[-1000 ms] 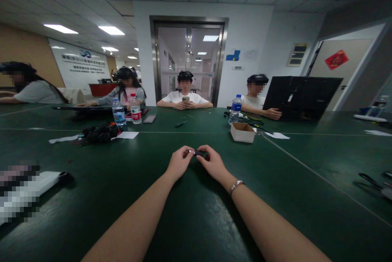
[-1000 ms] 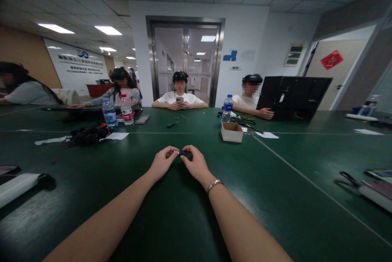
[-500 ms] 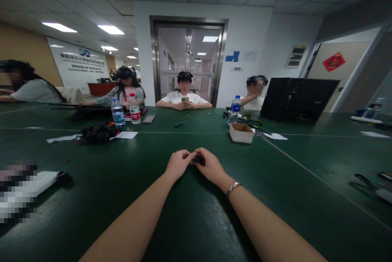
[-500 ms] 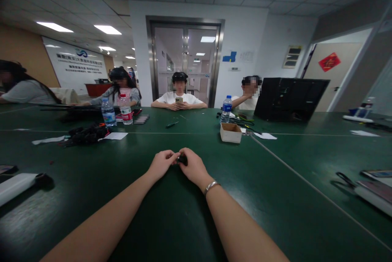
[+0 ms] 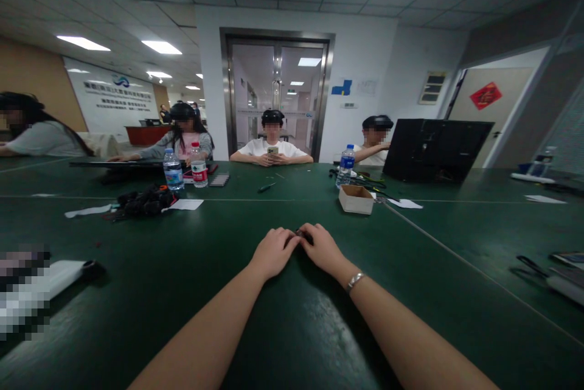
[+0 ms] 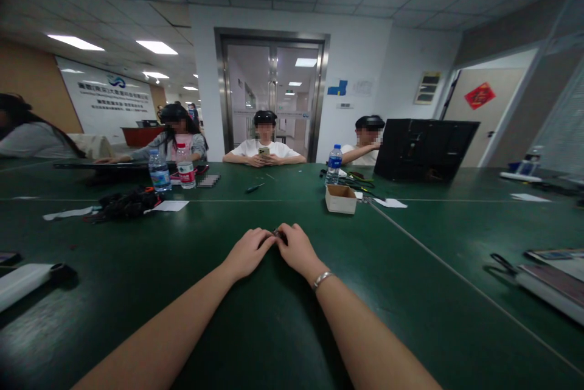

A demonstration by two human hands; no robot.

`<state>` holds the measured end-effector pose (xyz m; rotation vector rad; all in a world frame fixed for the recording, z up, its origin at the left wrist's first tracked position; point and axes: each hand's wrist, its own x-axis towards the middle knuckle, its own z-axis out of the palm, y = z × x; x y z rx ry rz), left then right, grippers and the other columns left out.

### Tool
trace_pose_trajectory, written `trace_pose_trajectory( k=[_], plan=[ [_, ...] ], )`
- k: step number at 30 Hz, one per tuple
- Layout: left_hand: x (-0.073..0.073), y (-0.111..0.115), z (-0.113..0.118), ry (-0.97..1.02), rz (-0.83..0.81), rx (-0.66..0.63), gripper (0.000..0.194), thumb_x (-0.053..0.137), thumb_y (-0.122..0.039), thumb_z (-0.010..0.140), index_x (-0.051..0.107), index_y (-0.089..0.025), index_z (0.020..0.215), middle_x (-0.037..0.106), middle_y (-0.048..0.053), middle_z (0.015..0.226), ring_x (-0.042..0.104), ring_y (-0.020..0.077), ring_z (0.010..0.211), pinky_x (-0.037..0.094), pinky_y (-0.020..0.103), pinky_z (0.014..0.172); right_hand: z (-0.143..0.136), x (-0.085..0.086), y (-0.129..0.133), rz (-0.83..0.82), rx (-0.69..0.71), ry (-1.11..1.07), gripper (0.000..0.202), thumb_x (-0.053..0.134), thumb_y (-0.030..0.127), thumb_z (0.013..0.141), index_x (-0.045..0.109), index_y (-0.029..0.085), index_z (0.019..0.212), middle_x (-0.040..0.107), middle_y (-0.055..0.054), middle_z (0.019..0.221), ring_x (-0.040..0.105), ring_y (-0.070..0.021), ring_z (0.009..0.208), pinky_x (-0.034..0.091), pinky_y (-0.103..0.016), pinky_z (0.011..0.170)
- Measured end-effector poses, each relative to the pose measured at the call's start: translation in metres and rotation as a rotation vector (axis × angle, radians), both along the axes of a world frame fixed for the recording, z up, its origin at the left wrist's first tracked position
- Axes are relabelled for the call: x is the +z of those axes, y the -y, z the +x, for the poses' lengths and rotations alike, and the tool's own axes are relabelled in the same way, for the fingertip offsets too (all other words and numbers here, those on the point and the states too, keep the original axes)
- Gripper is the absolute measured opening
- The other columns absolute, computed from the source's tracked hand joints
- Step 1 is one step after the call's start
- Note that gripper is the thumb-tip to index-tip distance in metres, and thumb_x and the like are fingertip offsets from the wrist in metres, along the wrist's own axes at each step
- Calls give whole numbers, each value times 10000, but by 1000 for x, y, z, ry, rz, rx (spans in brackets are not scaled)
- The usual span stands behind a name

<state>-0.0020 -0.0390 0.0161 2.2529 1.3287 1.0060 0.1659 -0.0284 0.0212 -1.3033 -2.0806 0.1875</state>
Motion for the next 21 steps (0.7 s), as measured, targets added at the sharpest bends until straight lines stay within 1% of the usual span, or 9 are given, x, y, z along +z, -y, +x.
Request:
trace_pose_trajectory(
  k=[3, 6, 9, 10, 12, 14, 16, 19, 21],
  plan=[
    [-1, -2, -1, -2, -33, -14, 369, 407, -504, 850, 638, -252, 988, 623, 59, 970, 533, 230, 935, 403, 343, 807, 45, 1, -8, -57, -80, -56, 115, 533, 248, 791, 609, 196, 860, 654, -53, 845, 585, -178, 768, 456, -321, 738],
    [2, -3, -1, -1, -74, -27, 357, 417, -499, 846, 660, -258, 948, 619, 60, 979, 535, 236, 943, 413, 349, 801, 110, 3, -7, -61, -253, -26, 128, 545, 274, 762, 618, 194, 830, 674, -64, 831, 614, -197, 758, 473, -335, 722],
    [4, -2, -2, -10, -93, -34, 343, 420, -485, 847, 668, -265, 938, 616, 60, 992, 532, 238, 956, 416, 351, 808, 175, 8, 6, -62, -396, 25, 171, 554, 291, 747, 638, 198, 862, 689, -88, 858, 637, -221, 767, 486, -354, 723],
    [4, -2, -2, -10, -102, -35, 338, 426, -481, 845, 669, -266, 941, 615, 60, 995, 531, 238, 958, 417, 350, 808, 194, 11, 12, -67, -451, 48, 179, 552, 292, 747, 645, 205, 873, 694, -97, 869, 644, -230, 767, 487, -360, 718],
    [4, -2, -2, 1, -114, -40, 329, 442, -476, 838, 670, -265, 946, 613, 61, 996, 531, 235, 957, 422, 344, 807, 225, 19, 26, -137, -603, 126, 183, 551, 272, 752, 663, 206, 882, 699, -136, 904, 653, -238, 751, 479, -361, 690],
    [4, -2, -2, -1, -118, -45, 324, 446, -470, 838, 666, -265, 958, 608, 61, 1003, 529, 230, 962, 426, 342, 814, 245, 28, 37, -229, -756, 231, 224, 512, 273, 795, 664, 192, 938, 690, -190, 927, 654, -242, 757, 463, -357, 655],
    [4, -2, -3, -44, -121, -51, 323, 437, -458, 846, 654, -266, 988, 597, 56, 1030, 522, 224, 987, 423, 350, 846, 255, 35, 45, -317, -855, 323, 265, 463, 294, 835, 655, 174, 974, 679, -216, 950, 655, -255, 791, 461, -354, 642],
    [7, 1, -4, -133, -125, -55, 318, 422, -423, 861, 627, -263, 1044, 577, 46, 1080, 500, 214, 1037, 399, 367, 918, 257, 40, 48, -381, -908, 416, 314, 390, 311, 873, 649, 153, 956, 678, -204, 966, 658, -277, 833, 473, -347, 647],
    [11, 4, -4, -167, -136, -51, 317, 418, -401, 867, 614, -258, 1071, 568, 45, 1104, 489, 209, 1061, 386, 367, 948, 253, 40, 47, -332, -927, 441, 320, 376, 308, 878, 651, 145, 902, 688, -181, 911, 665, -271, 790, 475, -334, 627]
  ],
)
